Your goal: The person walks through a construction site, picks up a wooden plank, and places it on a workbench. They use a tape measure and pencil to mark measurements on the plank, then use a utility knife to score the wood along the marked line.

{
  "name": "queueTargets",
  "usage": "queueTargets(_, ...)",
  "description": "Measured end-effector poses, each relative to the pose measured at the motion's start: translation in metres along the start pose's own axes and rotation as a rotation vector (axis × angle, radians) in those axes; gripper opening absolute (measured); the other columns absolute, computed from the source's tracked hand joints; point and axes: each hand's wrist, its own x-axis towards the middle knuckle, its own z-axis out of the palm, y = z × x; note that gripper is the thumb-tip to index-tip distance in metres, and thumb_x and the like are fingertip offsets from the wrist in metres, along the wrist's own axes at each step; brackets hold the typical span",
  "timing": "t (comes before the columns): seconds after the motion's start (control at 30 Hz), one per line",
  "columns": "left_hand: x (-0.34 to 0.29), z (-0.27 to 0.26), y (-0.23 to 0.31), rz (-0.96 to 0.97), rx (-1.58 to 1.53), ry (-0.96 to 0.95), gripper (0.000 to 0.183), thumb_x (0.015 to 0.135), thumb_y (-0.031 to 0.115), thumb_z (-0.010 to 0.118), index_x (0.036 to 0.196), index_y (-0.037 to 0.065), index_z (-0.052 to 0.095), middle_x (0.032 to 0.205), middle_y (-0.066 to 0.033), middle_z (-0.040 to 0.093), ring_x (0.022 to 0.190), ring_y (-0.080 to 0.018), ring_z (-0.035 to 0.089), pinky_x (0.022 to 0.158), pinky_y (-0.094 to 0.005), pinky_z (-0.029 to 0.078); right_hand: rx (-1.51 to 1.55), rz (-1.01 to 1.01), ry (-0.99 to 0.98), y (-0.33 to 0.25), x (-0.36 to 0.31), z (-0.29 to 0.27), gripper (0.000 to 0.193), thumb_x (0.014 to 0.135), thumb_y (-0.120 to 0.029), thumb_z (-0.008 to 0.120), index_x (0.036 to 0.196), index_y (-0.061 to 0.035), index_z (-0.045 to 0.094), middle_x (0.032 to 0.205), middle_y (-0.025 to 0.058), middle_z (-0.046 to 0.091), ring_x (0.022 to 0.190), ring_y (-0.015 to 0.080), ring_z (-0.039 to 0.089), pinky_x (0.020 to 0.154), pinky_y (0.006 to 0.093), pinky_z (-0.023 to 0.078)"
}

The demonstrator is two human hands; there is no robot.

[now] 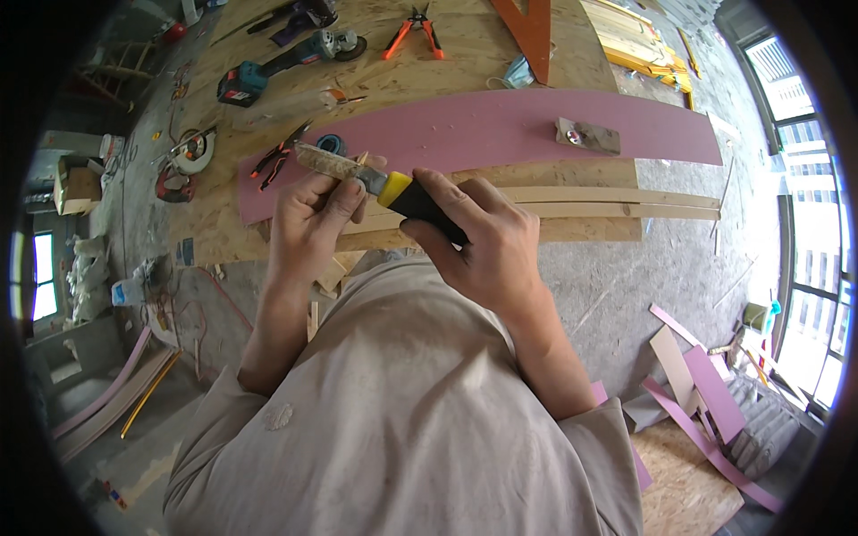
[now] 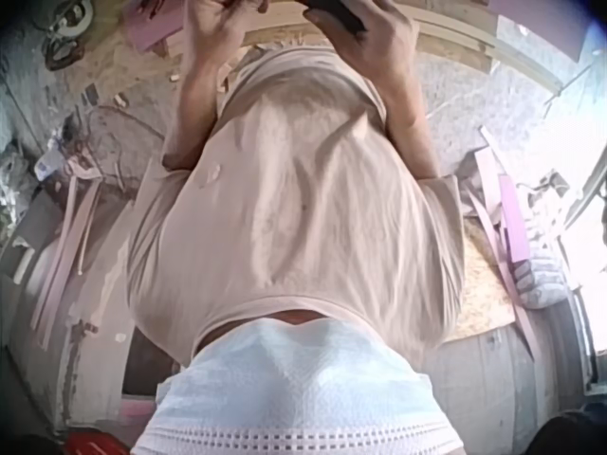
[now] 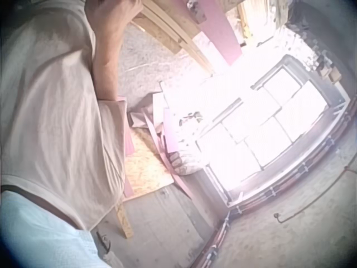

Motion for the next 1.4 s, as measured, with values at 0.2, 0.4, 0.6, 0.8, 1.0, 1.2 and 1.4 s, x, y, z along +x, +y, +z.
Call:
queueTargets(0.2, 0.000, 0.004, 0.003, -0.013, 0.047, 0.020, 0.023, 0.096, 0.015, 0.058, 0.105, -0.004, 0.065, 0.070, 0.0029, 0.055, 0.066, -0.0028, 0.045, 0.060, -0.0192, 0.037, -0.045, 0.005, -0.011, 0.000, 0.002, -0.001, 0.046, 0.073, -0.023, 0.078, 0.115, -0.0082, 0.066, 0.078, 0.0101, 0.063, 0.061, 0.0250, 0.061, 0.055, 0.0351, 0.048)
queueTargets(0.4, 0.001, -0.001, 0.003, -0.051, 0.082, 0.004, 0.025, 0.095, 0.014, 0.059, 0.110, -0.005, 0.066, 0.074, 0.0022, 0.057, 0.069, -0.0029, 0.047, 0.062, -0.0187, 0.039, -0.063, -0.003, 0.011, 0.000, 0.002, 0.000, 0.046, 0.073, -0.023, 0.078, 0.115, -0.0084, 0.066, 0.079, 0.0099, 0.064, 0.064, 0.0254, 0.063, 0.056, 0.0354, 0.049)
queueTargets(0.6, 0.004, 0.005, 0.002, 0.028, -0.020, 0.051, 0.021, 0.093, 0.015, 0.063, 0.099, -0.005, 0.069, 0.070, 0.0031, 0.057, 0.065, -0.0032, 0.046, 0.057, -0.0197, 0.038, 0.026, -0.023, -0.050, 0.000, 0.008, -0.003, 0.049, 0.072, -0.011, 0.080, 0.117, -0.0021, 0.064, 0.081, 0.0145, 0.064, 0.065, 0.0221, 0.063, 0.060, 0.0309, 0.050)
queueTargets(0.8, 0.006, -0.001, 0.002, -0.001, 0.132, 0.043, 0.023, 0.093, 0.015, 0.063, 0.105, -0.004, 0.068, 0.071, 0.0025, 0.058, 0.066, -0.0027, 0.046, 0.057, -0.0193, 0.037, -0.072, -0.012, 0.031, 0.003, 0.008, -0.002, 0.046, 0.074, -0.023, 0.078, 0.116, -0.0094, 0.066, 0.080, 0.0091, 0.064, 0.063, 0.0252, 0.062, 0.056, 0.0352, 0.049)
queueTargets(1.0, 0.005, 0.002, 0.003, 0.006, -0.003, 0.093, 0.022, 0.092, 0.017, 0.065, 0.096, -0.004, 0.070, 0.068, 0.0018, 0.059, 0.064, -0.0027, 0.048, 0.058, -0.0191, 0.040, -0.014, 0.015, -0.082, -0.001, 0.011, -0.004, 0.049, 0.072, -0.013, 0.080, 0.116, -0.0023, 0.064, 0.084, 0.0146, 0.065, 0.070, 0.0241, 0.066, 0.063, 0.0316, 0.052)
queueTargets(1.2, 0.007, 0.000, -0.003, -0.015, 0.085, 0.121, 0.021, 0.092, 0.016, 0.064, 0.097, -0.004, 0.070, 0.070, 0.0017, 0.060, 0.066, -0.0029, 0.048, 0.060, -0.0188, 0.041, -0.091, -0.011, -0.031, -0.001, 0.011, -0.001, 0.048, 0.072, -0.013, 0.080, 0.116, -0.0025, 0.064, 0.084, 0.0141, 0.065, 0.069, 0.0241, 0.066, 0.061, 0.0324, 0.052)
queueTargets(1.4, 0.006, -0.003, -0.003, -0.013, 0.069, 0.110, 0.021, 0.092, 0.015, 0.064, 0.095, -0.005, 0.070, 0.070, 0.0013, 0.061, 0.065, -0.0037, 0.049, 0.061, -0.0184, 0.042, -0.075, -0.039, -0.044, 0.001, 0.012, 0.000, 0.048, 0.072, -0.014, 0.080, 0.116, -0.0026, 0.064, 0.083, 0.0135, 0.065, 0.068, 0.0242, 0.065, 0.060, 0.0324, 0.051)
